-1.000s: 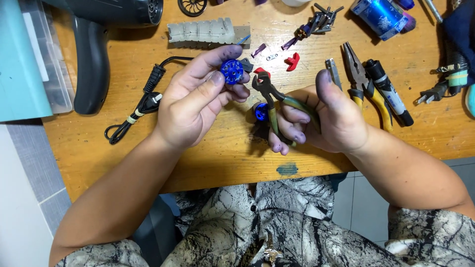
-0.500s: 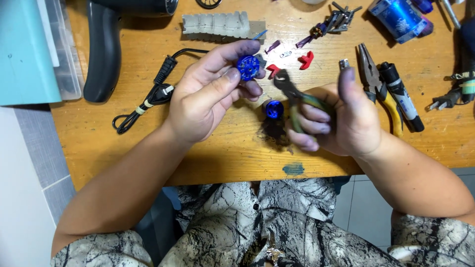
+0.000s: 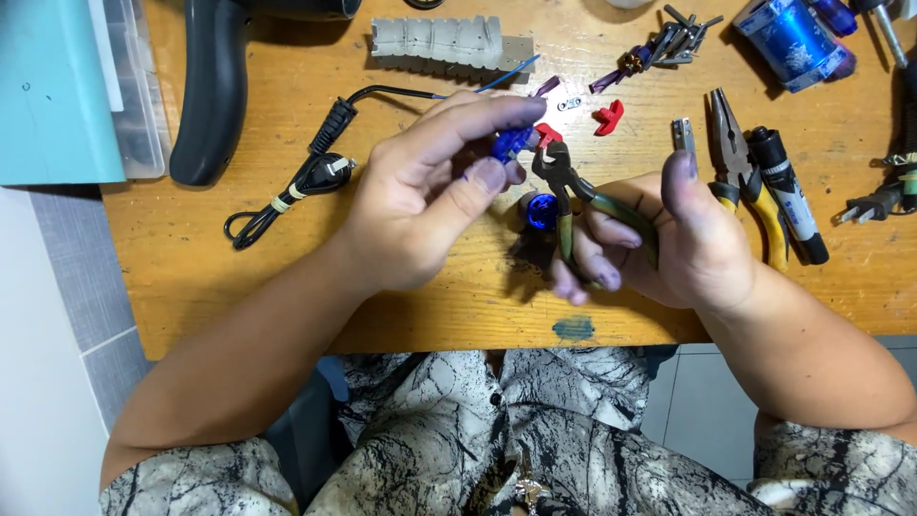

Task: Using pliers to manipulate and crimp wires on a small electronic component on a workbench.

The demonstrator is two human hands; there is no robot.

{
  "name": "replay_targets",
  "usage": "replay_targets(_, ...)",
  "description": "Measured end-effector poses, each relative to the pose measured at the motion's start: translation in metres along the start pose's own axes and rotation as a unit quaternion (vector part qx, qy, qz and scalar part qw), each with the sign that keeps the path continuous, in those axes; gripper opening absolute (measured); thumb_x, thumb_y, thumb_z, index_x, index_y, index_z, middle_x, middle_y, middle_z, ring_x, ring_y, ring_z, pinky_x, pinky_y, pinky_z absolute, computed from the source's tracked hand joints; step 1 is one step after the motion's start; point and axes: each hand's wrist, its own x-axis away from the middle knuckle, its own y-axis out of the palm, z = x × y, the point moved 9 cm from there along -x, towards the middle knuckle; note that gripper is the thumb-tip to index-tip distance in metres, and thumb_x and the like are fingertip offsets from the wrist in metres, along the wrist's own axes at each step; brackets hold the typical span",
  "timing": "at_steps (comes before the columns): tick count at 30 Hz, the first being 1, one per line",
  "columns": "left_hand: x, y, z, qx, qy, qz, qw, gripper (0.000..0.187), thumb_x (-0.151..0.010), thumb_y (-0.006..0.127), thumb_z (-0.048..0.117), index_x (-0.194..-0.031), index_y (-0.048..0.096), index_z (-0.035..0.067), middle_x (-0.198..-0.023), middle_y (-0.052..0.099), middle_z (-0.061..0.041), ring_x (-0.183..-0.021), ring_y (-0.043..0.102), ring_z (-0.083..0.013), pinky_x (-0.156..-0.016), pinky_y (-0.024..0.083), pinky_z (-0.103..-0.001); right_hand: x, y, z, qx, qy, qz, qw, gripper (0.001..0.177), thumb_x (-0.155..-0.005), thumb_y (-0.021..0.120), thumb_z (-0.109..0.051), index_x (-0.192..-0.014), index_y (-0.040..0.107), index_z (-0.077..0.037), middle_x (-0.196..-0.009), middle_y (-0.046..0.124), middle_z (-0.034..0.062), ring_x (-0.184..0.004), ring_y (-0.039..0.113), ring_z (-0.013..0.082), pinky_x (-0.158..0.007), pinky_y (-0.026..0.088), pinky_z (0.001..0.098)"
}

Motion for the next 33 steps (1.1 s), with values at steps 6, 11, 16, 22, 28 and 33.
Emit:
replay_targets(6, -0.001, 0.003, 0.005, -0.038, -0.004, 0.002, 0.999, 0.05, -0.128, 0.056, -0.001, -0.175, 0.042, 0.003, -0.183, 0.052, -0.023, -0.164, 0.068, -0.0375, -0.137, 0.072, -0.042, 0.002, -0.003, -0.01, -0.024, -0.012, 0.053, 0.998, 0.079, -0.103, 0.061, -0.08, -0.068, 0.035, -0.014, -0.058, 0.03, 0.0006, -0.039, 0.036, 0.0215, -0.042, 0.03, 0.0357)
replay_targets(11, -0.001, 0.005, 0.006, -0.039, -0.018, 0.01, 0.999, 0.045, -0.124, 0.059, -0.008, -0.167, 0.053, 0.002, -0.172, 0.058, -0.022, -0.152, 0.07, -0.0311, -0.136, 0.068, -0.039, 0.002, -0.001, -0.012, 0.003, 0.0, 0.036, 0.999, 0.075, -0.105, 0.051, -0.082, -0.074, 0.037, -0.015, -0.057, 0.044, 0.0098, -0.05, 0.062, 0.0427, -0.058, 0.053, 0.0521)
replay_targets(16, -0.003, 0.004, 0.012, -0.112, 0.005, -0.005, 0.994, 0.044, -0.123, 0.058, -0.005, -0.167, 0.053, -0.001, -0.164, 0.061, -0.022, -0.161, 0.062, -0.035, -0.146, 0.052, -0.042, 0.006, -0.005, -0.004, -0.002, 0.017, 0.033, 0.999, 0.077, -0.105, 0.049, -0.084, -0.076, 0.041, -0.014, -0.059, 0.051, 0.0145, -0.07, 0.078, 0.048, -0.06, 0.061, 0.0493)
replay_targets(22, -0.005, 0.004, 0.018, -0.19, 0.054, -0.014, 0.98, 0.043, -0.122, 0.064, -0.005, -0.164, 0.057, -0.001, -0.151, 0.068, -0.021, -0.147, 0.068, -0.0352, -0.134, 0.057, -0.045, 0.008, -0.008, 0.0, 0.016, 0.017, 0.009, 1.0, 0.077, -0.107, 0.053, -0.084, -0.078, 0.039, -0.014, -0.072, 0.072, 0.0256, -0.09, 0.085, 0.0554, -0.077, 0.065, 0.0585)
replay_targets(28, -0.003, 0.004, 0.021, -0.223, 0.087, -0.02, 0.971, 0.042, -0.122, 0.066, -0.005, -0.164, 0.058, -0.002, -0.15, 0.069, -0.023, -0.145, 0.07, -0.0387, -0.134, 0.06, -0.05, 0.008, -0.008, 0.0, 0.051, 0.012, 0.015, 0.999, 0.079, -0.107, 0.053, -0.086, -0.079, 0.041, -0.013, -0.08, 0.079, 0.0292, -0.095, 0.086, 0.0579, -0.09, 0.067, 0.0618)
replay_targets(33, -0.003, 0.004, 0.021, -0.233, 0.088, -0.025, 0.968, 0.041, -0.124, 0.065, -0.002, -0.164, 0.058, -0.001, -0.148, 0.069, -0.023, -0.141, 0.07, -0.0378, -0.13, 0.061, -0.049, 0.009, -0.01, 0.001, 0.04, 0.016, 0.015, 0.999, 0.079, -0.106, 0.055, -0.087, -0.08, 0.042, -0.013, -0.083, 0.08, 0.03, -0.1, 0.086, 0.0593, -0.096, 0.066, 0.0634)
